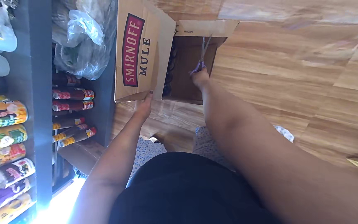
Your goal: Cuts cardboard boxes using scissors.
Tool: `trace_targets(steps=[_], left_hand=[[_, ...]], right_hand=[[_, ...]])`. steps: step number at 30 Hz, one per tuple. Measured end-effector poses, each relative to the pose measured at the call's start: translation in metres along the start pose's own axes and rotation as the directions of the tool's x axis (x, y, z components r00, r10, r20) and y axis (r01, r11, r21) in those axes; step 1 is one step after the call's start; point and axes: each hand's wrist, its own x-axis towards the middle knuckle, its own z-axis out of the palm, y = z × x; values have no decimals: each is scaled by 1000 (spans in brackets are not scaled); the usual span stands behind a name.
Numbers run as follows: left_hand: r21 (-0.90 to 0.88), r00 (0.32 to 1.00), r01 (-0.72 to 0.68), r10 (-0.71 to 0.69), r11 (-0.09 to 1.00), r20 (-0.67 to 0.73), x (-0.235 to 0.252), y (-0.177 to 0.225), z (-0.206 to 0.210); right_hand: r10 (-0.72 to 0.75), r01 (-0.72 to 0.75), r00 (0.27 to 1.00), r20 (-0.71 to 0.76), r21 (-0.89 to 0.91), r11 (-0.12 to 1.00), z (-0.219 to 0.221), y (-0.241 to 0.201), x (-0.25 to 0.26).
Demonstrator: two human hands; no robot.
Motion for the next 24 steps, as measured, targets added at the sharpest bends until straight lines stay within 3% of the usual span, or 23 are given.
trace_targets(steps=[3,7,9,11,13,16,18,20,22,24], left_hand=[[-38,999,32,-34,999,-37,-2,2,3],[-113,995,51,-61,992,-81,-4,4,7],[-50,995,85,-88,995,-52,-3,8,6],[105,992,117,-121,988,28,-3,12,-1],[200,992,44,-66,979,107,-3,28,-9],[294,992,-93,63,951,109,-8,48,-22],[408,983,-178,142,895,117,-5,50,-33],[534,953,-289,186,794,239,-1,61,-40],[631,912,-347,95,694,398,-1,89,-38],[694,864,-392,-16,603,502,3,111,-31]], right_hand=[[-35,37,994,-108,17,999,3,-8,-5],[-175,192,967,-186,78,978,6,-33,-20],[-235,247,962,-136,79,966,5,-42,-27],[-244,244,970,17,-21,970,1,-47,-35],[-232,251,962,144,-127,960,-9,-55,-41],[-267,304,951,158,-306,902,-47,-66,-58],[-270,334,942,196,-524,783,-82,-69,-76],[-196,349,937,290,-732,586,-108,-64,-102],[-34,378,921,389,-867,324,-113,-58,-138],[97,417,896,434,-895,158,-97,-43,-171]])
